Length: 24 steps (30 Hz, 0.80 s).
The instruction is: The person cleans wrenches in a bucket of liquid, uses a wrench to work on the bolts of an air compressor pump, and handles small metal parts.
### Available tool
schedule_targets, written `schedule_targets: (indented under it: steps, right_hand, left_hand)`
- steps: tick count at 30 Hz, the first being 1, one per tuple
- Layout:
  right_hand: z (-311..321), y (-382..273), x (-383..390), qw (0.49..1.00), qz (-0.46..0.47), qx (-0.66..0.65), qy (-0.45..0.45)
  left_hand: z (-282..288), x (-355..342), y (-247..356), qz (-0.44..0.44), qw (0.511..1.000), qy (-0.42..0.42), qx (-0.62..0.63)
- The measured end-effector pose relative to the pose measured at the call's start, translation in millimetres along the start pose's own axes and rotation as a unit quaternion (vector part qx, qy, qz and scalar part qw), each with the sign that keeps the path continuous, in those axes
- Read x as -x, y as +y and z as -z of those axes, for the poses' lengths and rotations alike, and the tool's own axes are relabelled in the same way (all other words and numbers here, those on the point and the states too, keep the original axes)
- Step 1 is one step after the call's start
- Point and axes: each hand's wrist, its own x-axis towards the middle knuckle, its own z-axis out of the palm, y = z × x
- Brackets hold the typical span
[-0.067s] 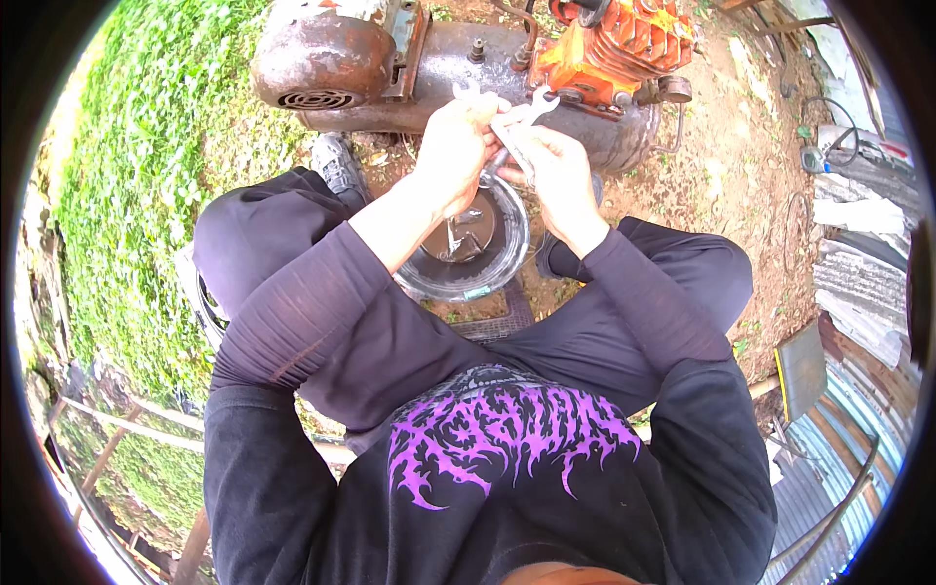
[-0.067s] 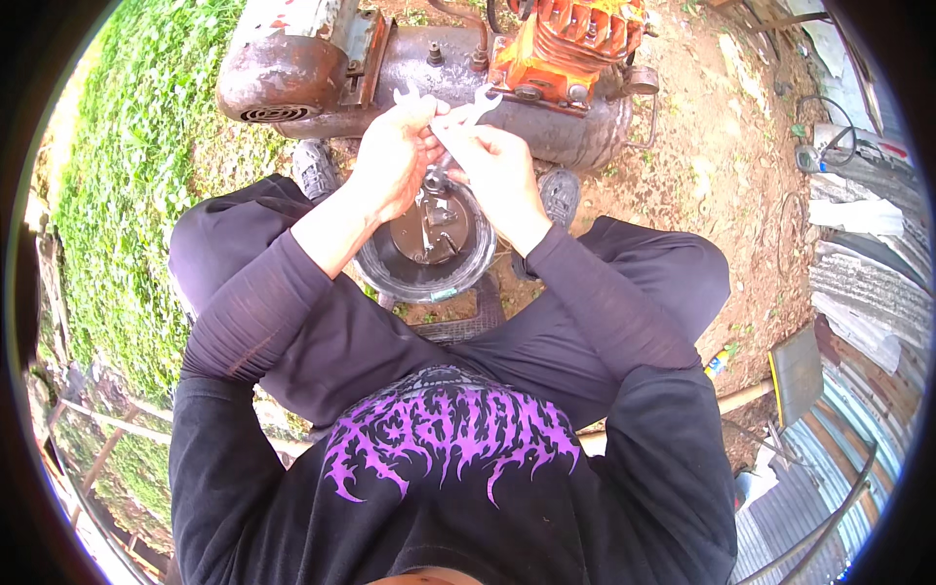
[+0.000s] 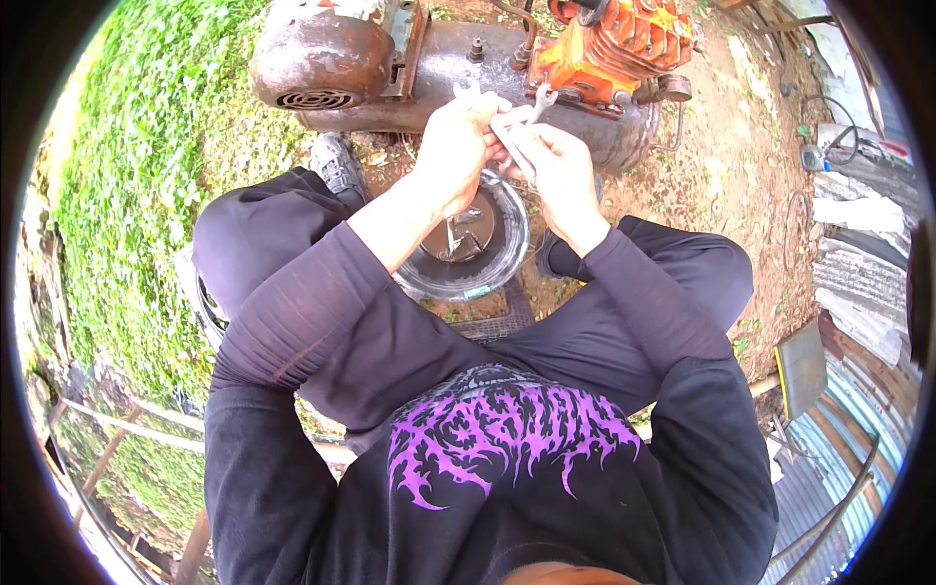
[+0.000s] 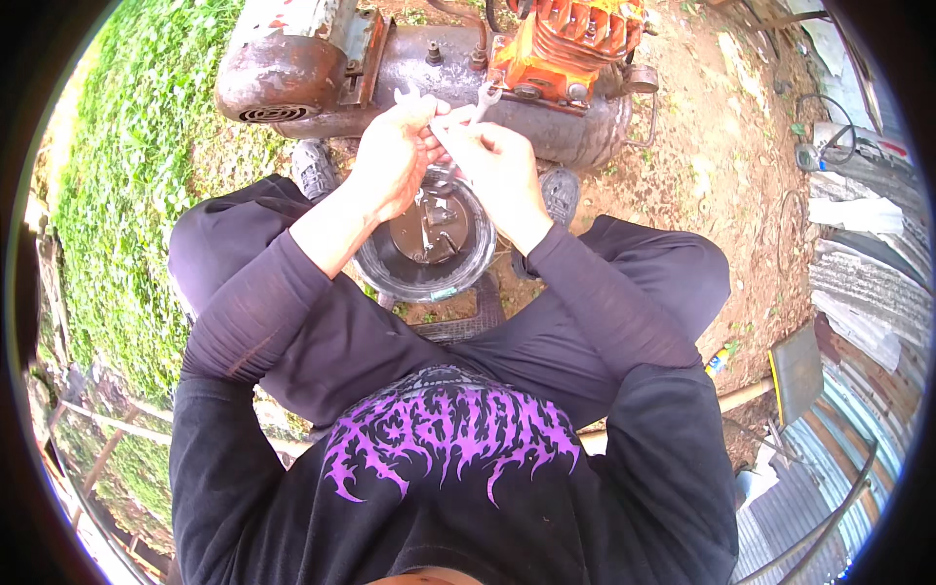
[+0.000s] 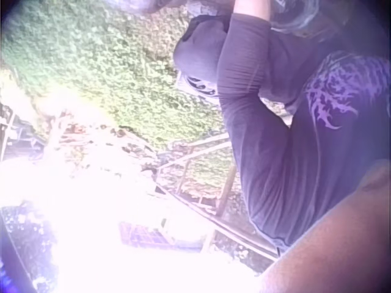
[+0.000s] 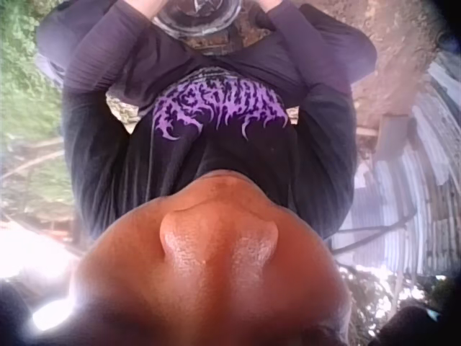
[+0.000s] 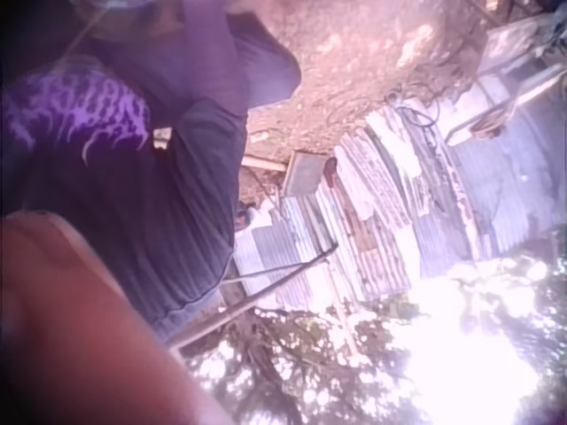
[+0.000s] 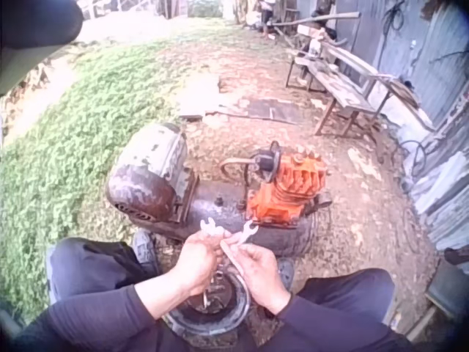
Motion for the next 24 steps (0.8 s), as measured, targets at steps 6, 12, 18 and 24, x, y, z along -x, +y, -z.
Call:
schedule_targets:
  steps: [6,12,18,24]
  right_hand:
    - [35.4,-12.4,4.1,0.996,-0.010,0.073,0.040]
    - [140.5,-60.6,-1.9,0.748,0.083,0.658,-0.031]
    - [161.1,-63.9,-19.0,0.662,0.088,0.743,0.040]
    - [178.7,-48.2,-34.4,0.634,0.163,0.752,0.079]
  left_hand:
    - [2.1,-2.6,21.0,0.031,0.991,0.031,-0.125]
    - [12.8,-1.8,54.5,-0.081,0.802,-0.047,-0.590]
    - [16.6,9.7,51.6,-0.106,0.677,-0.065,-0.725]
    - [12.6,12.3,51.9,-0.119,0.660,-0.070,-0.739]
